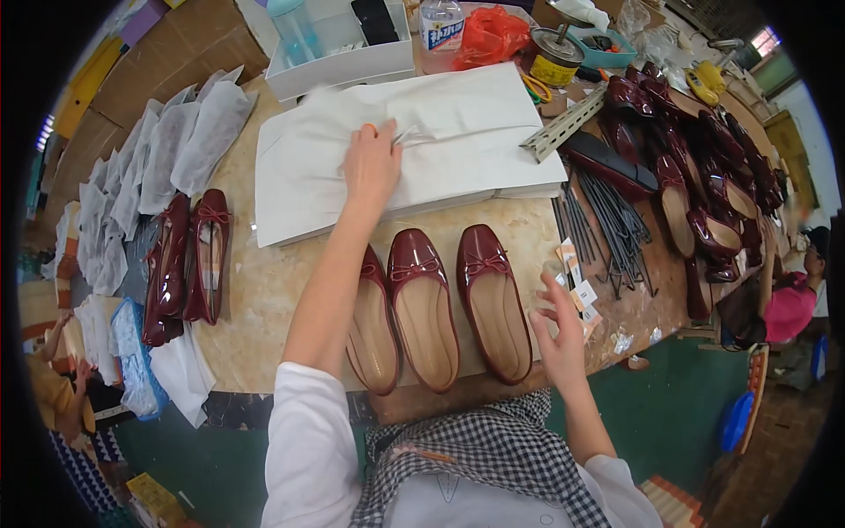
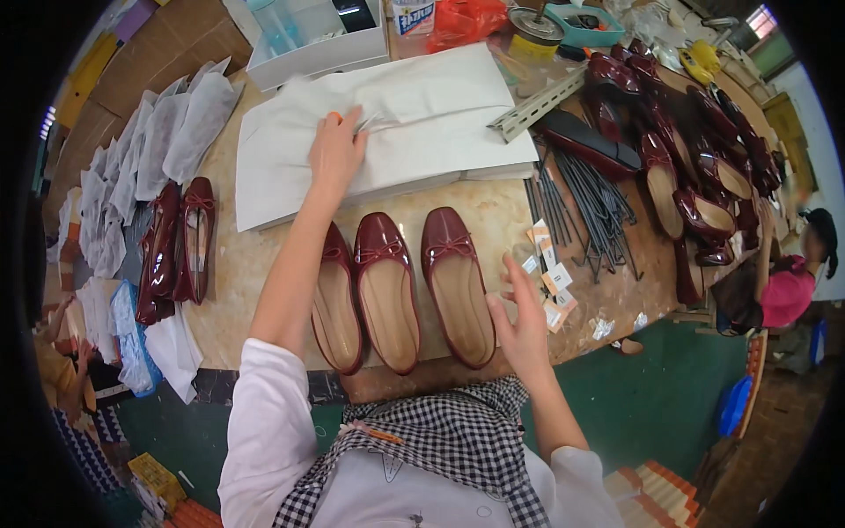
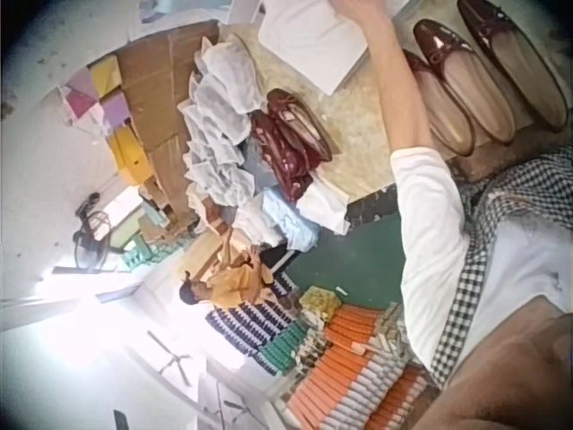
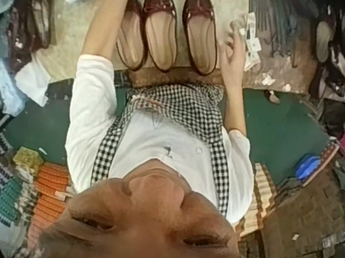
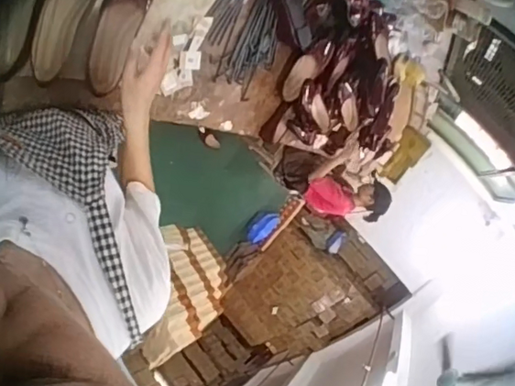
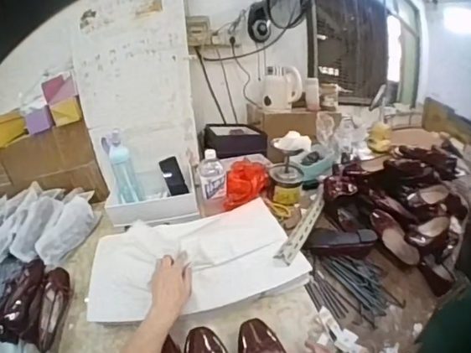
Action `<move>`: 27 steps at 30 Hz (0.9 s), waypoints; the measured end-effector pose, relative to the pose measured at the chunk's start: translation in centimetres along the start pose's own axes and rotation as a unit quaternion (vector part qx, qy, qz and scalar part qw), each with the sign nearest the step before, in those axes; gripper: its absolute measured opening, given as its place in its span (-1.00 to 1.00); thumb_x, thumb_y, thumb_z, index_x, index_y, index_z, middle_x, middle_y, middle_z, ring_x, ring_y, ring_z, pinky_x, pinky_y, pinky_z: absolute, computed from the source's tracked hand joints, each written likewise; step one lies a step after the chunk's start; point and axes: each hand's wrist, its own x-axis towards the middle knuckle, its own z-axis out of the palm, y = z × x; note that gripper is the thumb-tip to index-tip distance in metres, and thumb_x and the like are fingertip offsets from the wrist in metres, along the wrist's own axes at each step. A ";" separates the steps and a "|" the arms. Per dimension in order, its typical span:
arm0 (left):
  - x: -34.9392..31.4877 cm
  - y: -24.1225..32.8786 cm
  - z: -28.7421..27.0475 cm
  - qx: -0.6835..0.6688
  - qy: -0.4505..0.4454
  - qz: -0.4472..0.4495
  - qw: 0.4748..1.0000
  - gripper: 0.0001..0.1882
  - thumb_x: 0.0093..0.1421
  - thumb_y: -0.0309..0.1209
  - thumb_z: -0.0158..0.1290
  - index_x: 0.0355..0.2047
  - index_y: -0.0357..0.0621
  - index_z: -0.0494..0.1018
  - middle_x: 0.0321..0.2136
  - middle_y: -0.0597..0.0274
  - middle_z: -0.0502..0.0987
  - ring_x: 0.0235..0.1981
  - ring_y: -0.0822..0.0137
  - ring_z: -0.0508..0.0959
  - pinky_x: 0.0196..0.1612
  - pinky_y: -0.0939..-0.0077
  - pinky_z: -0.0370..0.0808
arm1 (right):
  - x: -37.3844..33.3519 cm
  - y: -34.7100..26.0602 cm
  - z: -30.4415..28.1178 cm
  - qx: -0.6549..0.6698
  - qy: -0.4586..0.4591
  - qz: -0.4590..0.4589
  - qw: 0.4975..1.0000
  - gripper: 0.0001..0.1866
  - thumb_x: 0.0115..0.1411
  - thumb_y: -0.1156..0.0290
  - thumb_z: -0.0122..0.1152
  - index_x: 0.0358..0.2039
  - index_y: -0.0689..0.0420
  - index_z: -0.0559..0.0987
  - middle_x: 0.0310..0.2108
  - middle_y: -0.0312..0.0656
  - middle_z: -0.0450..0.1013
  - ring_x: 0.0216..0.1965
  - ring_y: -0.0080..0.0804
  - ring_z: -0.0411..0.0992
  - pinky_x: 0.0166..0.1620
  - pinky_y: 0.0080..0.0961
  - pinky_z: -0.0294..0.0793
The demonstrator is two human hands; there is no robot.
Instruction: The person wipes the exterior of maroon patent leather flats with a white cloth. They handle the shoes one at a time, turning them over to clean different sides, and place them on a table. The person also inserts small white paper inserts into the shoes.
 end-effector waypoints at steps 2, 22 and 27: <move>-3.1 5.1 -4.2 -0.098 -0.021 0.030 0.995 -0.76 0.10 -0.28 0.06 -0.37 -0.22 0.50 -0.43 0.07 0.43 -0.31 0.06 0.46 -0.31 0.30 0.42 | 0.3 -2.1 0.2 0.227 0.026 0.026 0.973 -0.35 0.18 0.47 0.11 0.26 0.16 0.13 0.24 -0.07 0.14 0.14 -0.26 0.26 0.08 -0.39 0.35; -21.1 12.9 -6.4 -0.366 -0.264 0.019 0.892 -0.75 0.24 -0.30 -0.15 -0.30 -0.17 0.47 -0.40 0.03 0.51 -0.39 0.09 0.51 -0.23 0.25 0.42 | 2.3 -0.2 -1.7 0.188 -0.011 0.114 0.975 -0.45 -0.15 0.63 0.23 -0.03 0.26 0.49 -0.04 -0.09 0.38 0.04 -0.15 0.33 0.04 -0.32 0.39; -23.4 16.5 -6.3 -0.208 -0.277 0.226 0.910 -0.70 0.05 -0.24 0.04 -0.70 -0.15 0.52 -0.64 0.20 0.46 -0.48 0.26 0.48 -0.25 0.36 0.30 | 3.6 1.5 3.4 -0.386 -0.112 -0.236 0.885 -0.59 -0.18 0.59 0.17 -0.21 0.18 0.59 -0.36 -0.16 0.31 -0.28 -0.23 0.33 -0.23 -0.40 0.39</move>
